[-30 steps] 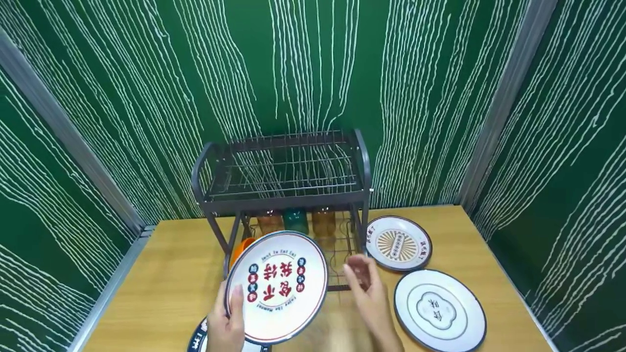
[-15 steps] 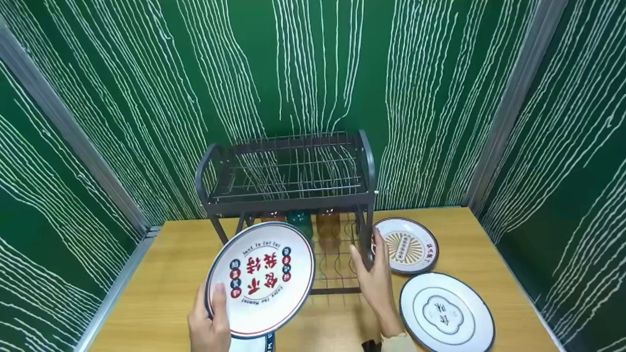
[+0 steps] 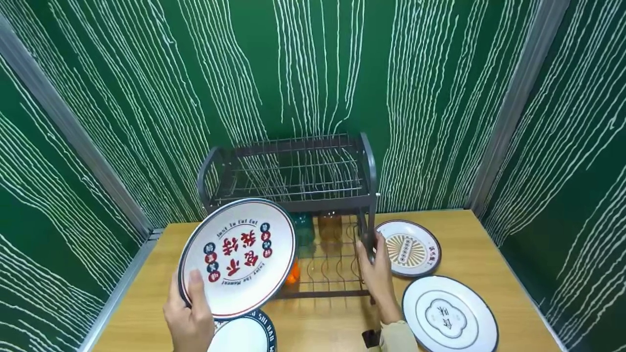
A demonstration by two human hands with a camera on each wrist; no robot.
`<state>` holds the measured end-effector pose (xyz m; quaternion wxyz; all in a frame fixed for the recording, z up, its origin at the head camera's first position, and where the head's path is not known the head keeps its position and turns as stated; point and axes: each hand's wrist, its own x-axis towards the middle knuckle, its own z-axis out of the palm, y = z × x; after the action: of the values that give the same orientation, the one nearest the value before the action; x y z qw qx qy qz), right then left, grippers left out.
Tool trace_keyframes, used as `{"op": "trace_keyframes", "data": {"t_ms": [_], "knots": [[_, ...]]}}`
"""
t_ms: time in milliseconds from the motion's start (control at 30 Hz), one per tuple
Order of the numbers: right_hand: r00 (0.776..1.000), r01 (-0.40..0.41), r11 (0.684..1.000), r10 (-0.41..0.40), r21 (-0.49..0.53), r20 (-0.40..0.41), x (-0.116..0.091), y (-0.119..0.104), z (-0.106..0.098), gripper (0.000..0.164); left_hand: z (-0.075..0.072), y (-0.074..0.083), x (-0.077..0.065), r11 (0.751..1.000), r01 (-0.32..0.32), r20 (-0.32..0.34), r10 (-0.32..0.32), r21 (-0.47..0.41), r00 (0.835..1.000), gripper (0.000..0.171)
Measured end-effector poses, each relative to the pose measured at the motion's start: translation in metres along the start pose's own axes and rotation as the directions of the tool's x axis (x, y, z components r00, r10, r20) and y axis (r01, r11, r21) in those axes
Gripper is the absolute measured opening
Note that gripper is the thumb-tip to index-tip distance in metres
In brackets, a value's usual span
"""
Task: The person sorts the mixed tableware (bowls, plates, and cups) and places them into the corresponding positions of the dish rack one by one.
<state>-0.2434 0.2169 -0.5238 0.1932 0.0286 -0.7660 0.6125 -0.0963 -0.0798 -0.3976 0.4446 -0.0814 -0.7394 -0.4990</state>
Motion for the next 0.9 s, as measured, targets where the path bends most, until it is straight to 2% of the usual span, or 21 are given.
{"op": "trace_keyframes", "data": {"t_ms": [133, 267, 400, 533, 733, 900], "knots": [[1.000, 0.015, 0.998, -0.017, -0.055, -0.021, 0.002, 0.003, 0.001, 0.036, 0.000, 0.000, 0.004, 1.000, -0.014, 0.000, 0.014, 0.000, 1.000, 0.028], [0.999, 0.021, 0.997, -0.023, -0.071, -0.035, 0.004, -0.005, 0.000, 0.027, -0.001, 0.001, 0.010, 0.999, -0.032, -0.012, 0.032, 0.006, 0.999, 0.028], [0.999, 0.023, 0.997, -0.026, -0.074, -0.041, 0.003, -0.010, 0.001, 0.024, -0.002, 0.000, 0.018, 0.998, -0.060, -0.045, 0.060, 0.002, 0.997, 0.028], [0.997, 0.051, 0.995, -0.055, -0.081, -0.054, 0.003, -0.005, 0.006, 0.023, -0.001, 0.001, 0.027, 0.997, -0.081, -0.066, 0.080, -0.017, 0.995, 0.027], [0.988, 0.123, 0.990, -0.129, -0.075, -0.082, 0.005, 0.003, 0.011, 0.022, 0.006, 0.002, 0.050, 0.991, -0.128, -0.097, 0.123, -0.048, 0.988, 0.027], [0.985, 0.144, 0.986, -0.150, -0.081, -0.082, 0.006, 0.004, 0.015, 0.023, 0.011, 0.005, 0.073, 0.982, -0.190, -0.159, 0.184, -0.023, 0.970, 0.026]]}}
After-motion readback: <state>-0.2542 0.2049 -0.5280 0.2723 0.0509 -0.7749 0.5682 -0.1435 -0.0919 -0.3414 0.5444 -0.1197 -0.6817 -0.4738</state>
